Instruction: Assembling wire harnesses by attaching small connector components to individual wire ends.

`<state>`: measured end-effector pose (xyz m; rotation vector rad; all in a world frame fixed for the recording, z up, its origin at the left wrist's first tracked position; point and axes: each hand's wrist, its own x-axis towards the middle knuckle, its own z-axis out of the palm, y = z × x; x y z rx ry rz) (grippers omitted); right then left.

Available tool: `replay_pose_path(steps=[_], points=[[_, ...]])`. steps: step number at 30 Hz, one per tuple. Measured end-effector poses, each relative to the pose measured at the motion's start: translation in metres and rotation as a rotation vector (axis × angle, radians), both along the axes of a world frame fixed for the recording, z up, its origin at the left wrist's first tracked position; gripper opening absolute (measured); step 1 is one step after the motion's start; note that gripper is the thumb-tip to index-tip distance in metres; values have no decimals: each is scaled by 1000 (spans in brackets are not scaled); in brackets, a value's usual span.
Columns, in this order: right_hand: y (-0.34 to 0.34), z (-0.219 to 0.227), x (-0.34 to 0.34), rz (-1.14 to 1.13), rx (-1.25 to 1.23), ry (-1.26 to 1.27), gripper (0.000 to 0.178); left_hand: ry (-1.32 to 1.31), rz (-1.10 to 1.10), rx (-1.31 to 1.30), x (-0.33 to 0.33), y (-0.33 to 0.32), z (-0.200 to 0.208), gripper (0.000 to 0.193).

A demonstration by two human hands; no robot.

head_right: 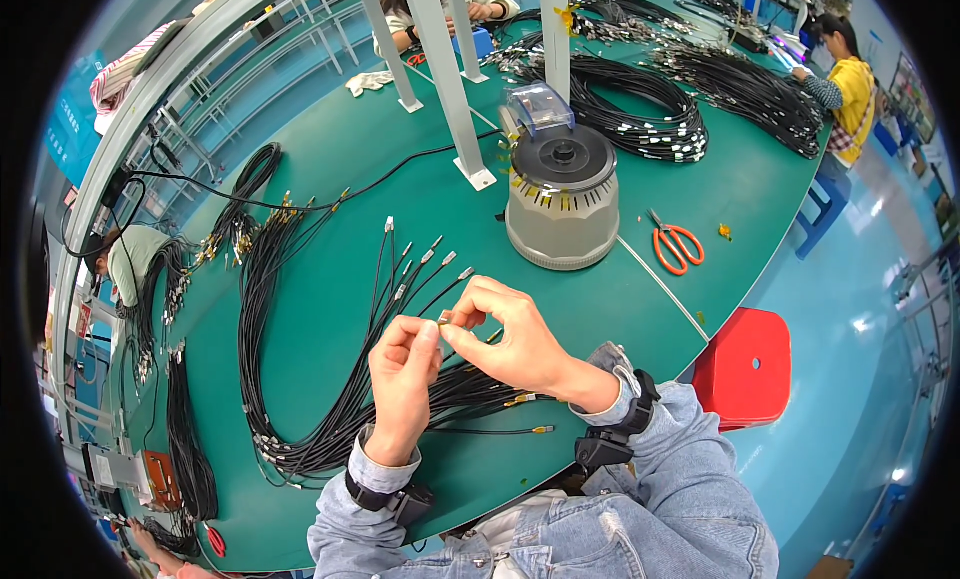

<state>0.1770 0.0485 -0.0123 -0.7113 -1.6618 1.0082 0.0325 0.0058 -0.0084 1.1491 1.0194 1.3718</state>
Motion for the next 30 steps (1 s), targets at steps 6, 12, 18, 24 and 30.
replay_pose_path(steps=[6,12,18,24,30], points=[[0,-2,3,95,-58,-8,8,-219,-4,-173,-6,2,1,14],[3,-9,3,244,-399,129,13,-268,-36,-217,-7,2,0,17],[5,-10,4,267,-437,91,13,-301,-116,-240,-10,1,5,25],[6,-12,1,203,-413,202,14,-309,-137,-258,-13,1,6,29],[2,-7,-2,241,-401,301,14,-362,-108,-272,-9,2,8,22]])
